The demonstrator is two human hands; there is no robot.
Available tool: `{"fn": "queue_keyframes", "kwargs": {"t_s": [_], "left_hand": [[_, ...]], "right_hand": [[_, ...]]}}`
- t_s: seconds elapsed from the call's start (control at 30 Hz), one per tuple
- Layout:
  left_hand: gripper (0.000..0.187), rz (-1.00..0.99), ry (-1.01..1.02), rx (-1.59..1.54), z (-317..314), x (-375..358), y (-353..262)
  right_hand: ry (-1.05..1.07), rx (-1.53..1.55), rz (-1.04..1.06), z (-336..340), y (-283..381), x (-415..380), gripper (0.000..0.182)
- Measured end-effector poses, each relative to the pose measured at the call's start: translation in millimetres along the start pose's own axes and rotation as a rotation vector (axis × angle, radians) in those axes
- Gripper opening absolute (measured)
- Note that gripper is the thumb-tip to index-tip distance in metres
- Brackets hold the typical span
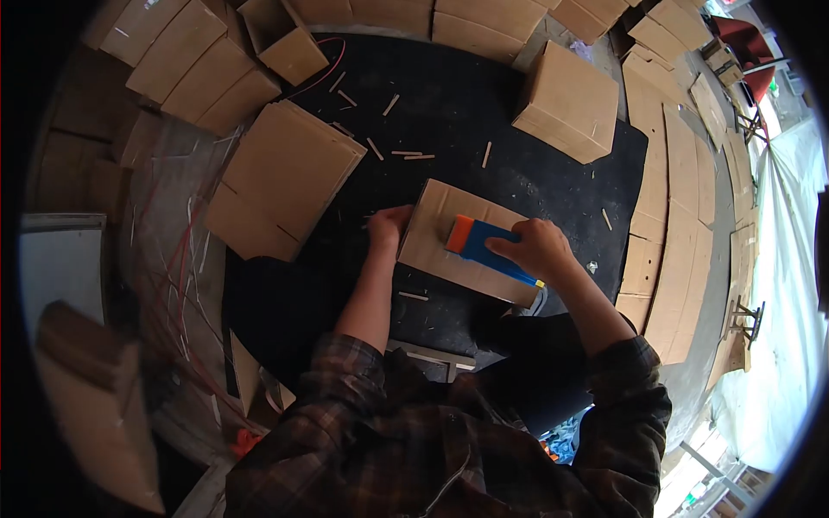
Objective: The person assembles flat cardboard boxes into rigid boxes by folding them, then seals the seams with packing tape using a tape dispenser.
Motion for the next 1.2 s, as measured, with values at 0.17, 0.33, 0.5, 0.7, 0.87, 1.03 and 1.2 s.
{"fn": "queue_keyframes", "kwargs": {"t_s": [0.17, 0.33, 0.5, 0.7, 0.87, 1.03, 1.2], "left_hand": [[0.048, 0.234, -0.033, -0.089, -4, -17, 17], [0.062, 0.191, 0.057, -0.178, 5, -51, -20], [0.078, 0.336, 0.393, 0.059, -7, -82, -42], [0.091, -0.817, 0.168, 1.042, -42, -130, -107], [0.118, -0.849, 0.351, 1.47, -60, -142, -92], [0.118, -0.858, 0.305, 1.506, -55, -144, -88], [0.116, -0.876, 0.272, 1.541, -59, -143, -85]], "right_hand": [[0.051, 0.015, -0.049, 1, 3, -2, 0.058], [0.021, -0.003, -0.03, -3, -2, -1, 0.058], [0.054, 0.013, -0.045, -2, -1, -2, 0.06], [0.069, 0.019, -0.028, 1, -5, 3, 0.06], [0.002, -0.027, 0.085, 5, -12, -12, 0.059], [0.011, 0.144, 0.044, 27, -99, -56, 0.054], [-0.069, 0.173, -0.014, 19, -174, -82, 0.049]]}}
Point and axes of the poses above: each hand's wrist, its own x-axis towards the middle knuckle, its own z-axis out of the back of the hand, y = z × x, the point moved 3 cm from there along x, towards the middle knuckle, and after that the axes turned 1 degree about -x, right-handed, at the moved point
